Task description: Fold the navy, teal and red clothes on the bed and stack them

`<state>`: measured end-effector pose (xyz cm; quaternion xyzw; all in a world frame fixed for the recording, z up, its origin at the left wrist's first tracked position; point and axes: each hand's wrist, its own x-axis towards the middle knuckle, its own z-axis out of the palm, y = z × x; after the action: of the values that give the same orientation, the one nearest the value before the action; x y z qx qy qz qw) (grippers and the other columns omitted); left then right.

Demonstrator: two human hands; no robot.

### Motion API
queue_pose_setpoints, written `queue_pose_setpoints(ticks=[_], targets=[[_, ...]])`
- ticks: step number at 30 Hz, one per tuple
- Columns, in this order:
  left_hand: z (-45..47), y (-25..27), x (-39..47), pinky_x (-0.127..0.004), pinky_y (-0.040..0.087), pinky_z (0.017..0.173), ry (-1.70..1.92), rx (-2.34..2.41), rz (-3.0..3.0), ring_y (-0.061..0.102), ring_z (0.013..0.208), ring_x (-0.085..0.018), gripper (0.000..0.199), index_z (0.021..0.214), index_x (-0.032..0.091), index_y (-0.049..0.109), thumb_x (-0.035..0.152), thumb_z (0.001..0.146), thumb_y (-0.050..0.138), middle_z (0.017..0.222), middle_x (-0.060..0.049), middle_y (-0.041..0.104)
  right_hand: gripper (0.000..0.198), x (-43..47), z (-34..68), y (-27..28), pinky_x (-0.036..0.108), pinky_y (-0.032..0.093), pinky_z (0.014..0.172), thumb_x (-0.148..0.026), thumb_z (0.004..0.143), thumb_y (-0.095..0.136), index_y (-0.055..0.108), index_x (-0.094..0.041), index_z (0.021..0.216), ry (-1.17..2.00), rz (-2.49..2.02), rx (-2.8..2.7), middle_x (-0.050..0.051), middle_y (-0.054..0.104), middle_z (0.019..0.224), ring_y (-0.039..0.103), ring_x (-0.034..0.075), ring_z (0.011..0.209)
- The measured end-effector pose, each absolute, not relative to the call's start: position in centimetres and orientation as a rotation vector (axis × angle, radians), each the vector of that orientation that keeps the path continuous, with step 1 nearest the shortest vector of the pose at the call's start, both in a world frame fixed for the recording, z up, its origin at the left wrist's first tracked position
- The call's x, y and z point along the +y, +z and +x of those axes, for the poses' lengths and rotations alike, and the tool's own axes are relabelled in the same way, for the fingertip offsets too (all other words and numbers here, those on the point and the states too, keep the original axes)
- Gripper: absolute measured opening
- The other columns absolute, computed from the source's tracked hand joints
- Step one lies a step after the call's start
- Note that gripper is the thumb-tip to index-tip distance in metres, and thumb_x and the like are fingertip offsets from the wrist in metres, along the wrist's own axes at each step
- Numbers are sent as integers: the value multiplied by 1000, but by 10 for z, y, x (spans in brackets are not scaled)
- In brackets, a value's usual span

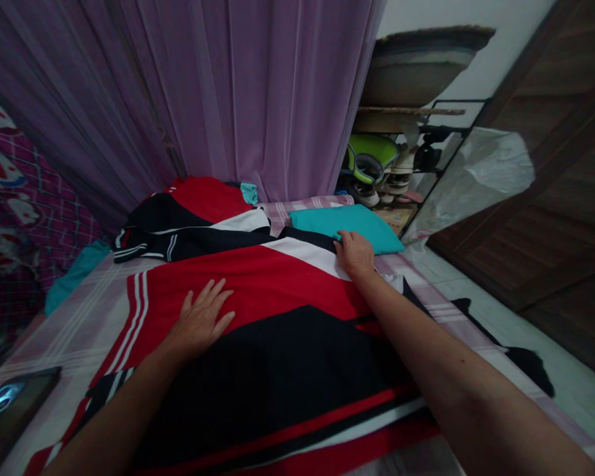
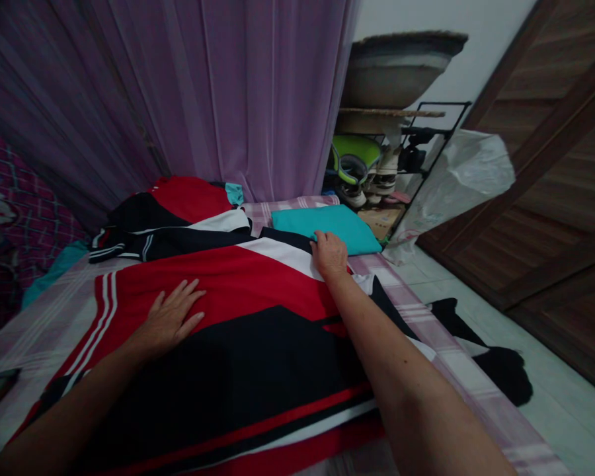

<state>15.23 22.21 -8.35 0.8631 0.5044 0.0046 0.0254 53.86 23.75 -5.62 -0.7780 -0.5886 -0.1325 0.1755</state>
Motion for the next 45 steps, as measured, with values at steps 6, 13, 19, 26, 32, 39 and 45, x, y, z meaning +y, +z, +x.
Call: queue_pose_setpoints(ticks=[6, 13, 19, 26, 32, 39, 45], targets=[[153, -76, 219, -60, 22, 117, 118, 1537, 2712, 24, 148, -31, 56, 139, 22, 54, 49, 95, 34, 159, -9, 34, 46, 191, 505, -72, 41, 36, 110, -39, 101, 34, 56, -22, 137, -63, -1531, -2373, 9, 57, 142, 47, 23, 133], [152, -75, 218, -46, 38, 112, 158, 1461, 2681, 49, 132, -27, 57, 138, 18, 54, 47, 95, 33, 143, -13, 55, 53, 185, 529, -90, 57, 20, 117, -42, 101, 33, 44, -20, 148, 8, -1659, -2518, 13, 38, 156, 31, 26, 145], [156, -71, 214, -71, 14, 113, -19, 1593, 2564, 27, 147, -32, 55, 145, 27, 46, 47, 95, 32, 158, -10, 36, 48, 187, 535, -88, 49, 26, 116, -39, 100, 39, 57, -17, 138, -115, -1626, -2446, 16, 45, 151, 37, 26, 142], [141, -70, 221, -71, 18, 112, 50, 1731, 2406, 29, 147, -29, 52, 142, 31, 49, 45, 98, 23, 157, -7, 38, 45, 184, 529, -93, 57, 27, 114, -38, 99, 39, 56, -24, 139, -125, -1765, -2377, 13, 43, 153, 37, 26, 142], [135, -65, 222, -60, 25, 115, 121, 1825, 2370, 39, 142, -27, 51, 136, 19, 53, 40, 98, 26, 151, -12, 47, 39, 187, 520, -66, 45, 40, 106, -35, 97, 44, 65, -22, 127, -71, -1817, -2411, 12, 56, 142, 51, 25, 131], [131, -66, 219, -52, 32, 113, 182, 1780, 2441, 46, 136, -27, 51, 134, 18, 55, 43, 96, 33, 147, -12, 52, 37, 237, 468, -8, 39, 41, 98, -30, 97, 44, 65, -21, 125, -226, -1806, -2295, 10, 64, 132, 57, 26, 119], [131, -70, 220, -55, 27, 117, 137, 1793, 2398, 36, 144, -28, 50, 136, 20, 54, 43, 95, 37, 155, -11, 42, 35, 287, 406, -2, 48, 28, 106, -35, 92, 55, 68, -20, 120, -283, -1713, -2552, 14, 66, 127, 52, 30, 124]])
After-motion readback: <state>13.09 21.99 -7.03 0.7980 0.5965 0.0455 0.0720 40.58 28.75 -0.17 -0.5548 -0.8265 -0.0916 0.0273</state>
